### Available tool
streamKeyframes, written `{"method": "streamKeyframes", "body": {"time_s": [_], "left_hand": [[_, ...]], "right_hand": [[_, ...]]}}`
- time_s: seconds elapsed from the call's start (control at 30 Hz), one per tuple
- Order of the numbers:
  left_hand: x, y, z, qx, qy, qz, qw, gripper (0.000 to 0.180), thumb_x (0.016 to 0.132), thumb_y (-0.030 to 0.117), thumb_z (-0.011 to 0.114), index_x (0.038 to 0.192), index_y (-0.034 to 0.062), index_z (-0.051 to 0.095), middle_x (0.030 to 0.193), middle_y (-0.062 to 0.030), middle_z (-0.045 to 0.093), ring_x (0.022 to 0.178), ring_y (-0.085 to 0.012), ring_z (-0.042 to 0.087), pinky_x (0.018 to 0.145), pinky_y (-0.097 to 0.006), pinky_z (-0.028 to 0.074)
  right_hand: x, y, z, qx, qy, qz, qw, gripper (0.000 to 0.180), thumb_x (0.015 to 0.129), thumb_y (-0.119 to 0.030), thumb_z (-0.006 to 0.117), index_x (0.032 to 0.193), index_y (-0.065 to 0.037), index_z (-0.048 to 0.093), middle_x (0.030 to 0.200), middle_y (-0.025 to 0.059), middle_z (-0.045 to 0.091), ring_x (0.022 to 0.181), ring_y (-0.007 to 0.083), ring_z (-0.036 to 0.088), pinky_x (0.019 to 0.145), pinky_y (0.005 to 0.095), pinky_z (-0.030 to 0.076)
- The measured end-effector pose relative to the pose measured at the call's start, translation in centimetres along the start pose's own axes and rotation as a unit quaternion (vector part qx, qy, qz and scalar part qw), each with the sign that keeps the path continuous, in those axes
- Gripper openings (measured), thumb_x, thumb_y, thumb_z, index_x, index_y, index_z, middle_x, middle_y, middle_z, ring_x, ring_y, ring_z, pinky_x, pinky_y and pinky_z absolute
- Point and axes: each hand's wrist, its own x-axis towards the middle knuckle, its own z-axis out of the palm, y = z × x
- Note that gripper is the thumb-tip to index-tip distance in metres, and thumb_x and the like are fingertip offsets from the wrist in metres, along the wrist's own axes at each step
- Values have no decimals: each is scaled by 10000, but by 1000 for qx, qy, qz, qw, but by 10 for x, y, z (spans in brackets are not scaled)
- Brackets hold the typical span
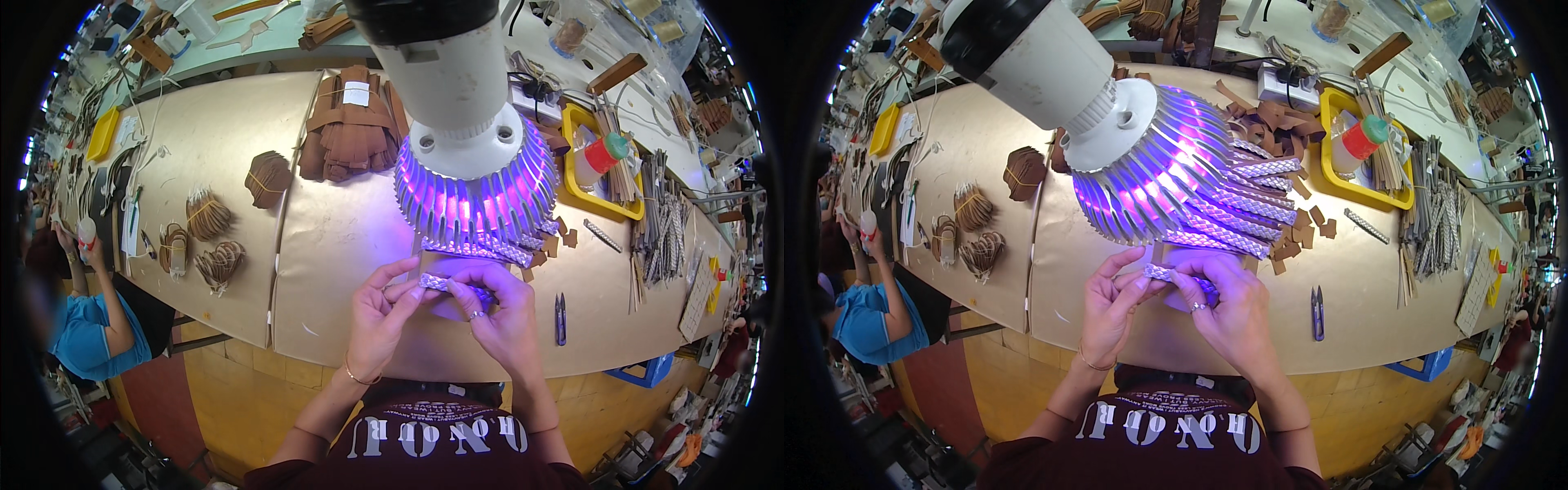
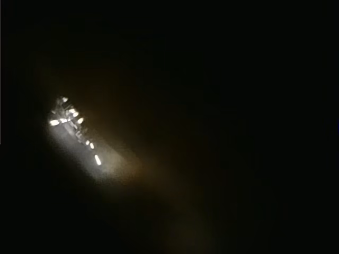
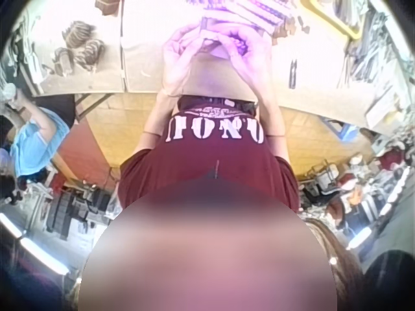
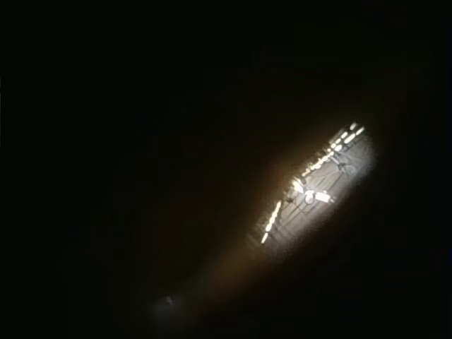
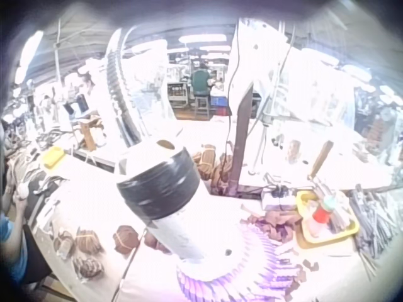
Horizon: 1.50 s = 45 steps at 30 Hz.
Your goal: The person repeatedly measures and cuts braided cords using a utility knife, then wraps each piece around a cardboard tube under a UV lamp. They handle small cardboard pieces and bundles of cords, stacking finished units on the table.
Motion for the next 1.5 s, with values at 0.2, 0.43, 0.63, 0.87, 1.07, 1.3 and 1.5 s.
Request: {"method": "streamKeyframes", "body": {"time_s": [0.2, 0.43, 0.63, 0.87, 1.07, 1.3, 1.5], "left_hand": [[-1, 1, 0, -11, 4, 2, 1000, 413, 931, -16, 560, 1318, -62, 422, 1063, -211, 681, 963, -215, 689, 916, -323, 540], [-1, 2, 3, 3, 24, 12, 1000, 398, 924, -6, 582, 1289, -64, 437, 1008, -204, 690, 916, -214, 695, 873, -309, 552], [12, -3, 1, 28, 56, -17, 998, 341, 912, 15, 625, 1207, -53, 469, 932, -161, 710, 841, -169, 695, 776, -265, 543], [14, -12, -4, -15, 59, -25, 998, 231, 899, 5, 646, 1071, -23, 495, 931, -149, 711, 815, -149, 686, 753, -247, 547], [15, -23, -4, -25, 70, 0, 997, 179, 870, -33, 663, 955, 18, 515, 882, -84, 691, 774, -107, 649, 709, -240, 517], [7, -32, 5, 264, 103, 190, 940, 196, 829, -38, 689, 1000, -28, 594, 1014, -135, 667, 912, -181, 652, 791, -286, 523], [-20, -40, 21, 378, 40, 274, 884, 367, 835, -10, 666, 1187, -53, 572, 1244, -227, 593, 1173, -356, 588, 962, -389, 491]], "right_hand": [[0, -1, 0, -10, 0, 5, 1000, 108, 857, -111, 692, 926, -29, 681, 896, 112, 683, 732, 240, 676, 642, 333, 517], [3, -4, 0, -30, 1, -9, 1000, 117, 855, -131, 689, 926, -38, 685, 906, 107, 692, 745, 244, 680, 660, 342, 529], [7, -9, 5, -60, 11, 18, 998, 100, 837, -131, 689, 897, -50, 685, 872, 94, 699, 761, 239, 678, 676, 350, 528], [8, -12, 14, -114, 36, 42, 992, 119, 805, -159, 705, 838, -51, 668, 800, 91, 677, 706, 250, 659, 641, 380, 508], [9, -8, 17, -215, 66, -1, 974, 104, 765, -89, 725, 804, 2, 693, 710, 81, 682, 604, 158, 641, 572, 286, 491], [8, -8, 17, -205, 56, -23, 977, 113, 764, -99, 732, 794, -4, 679, 714, 91, 676, 614, 182, 643, 584, 304, 483], [11, -13, 13, -182, 46, 3, 982, 136, 789, -129, 734, 816, -11, 672, 662, 91, 638, 578, 200, 630, 556, 308, 470]]}}
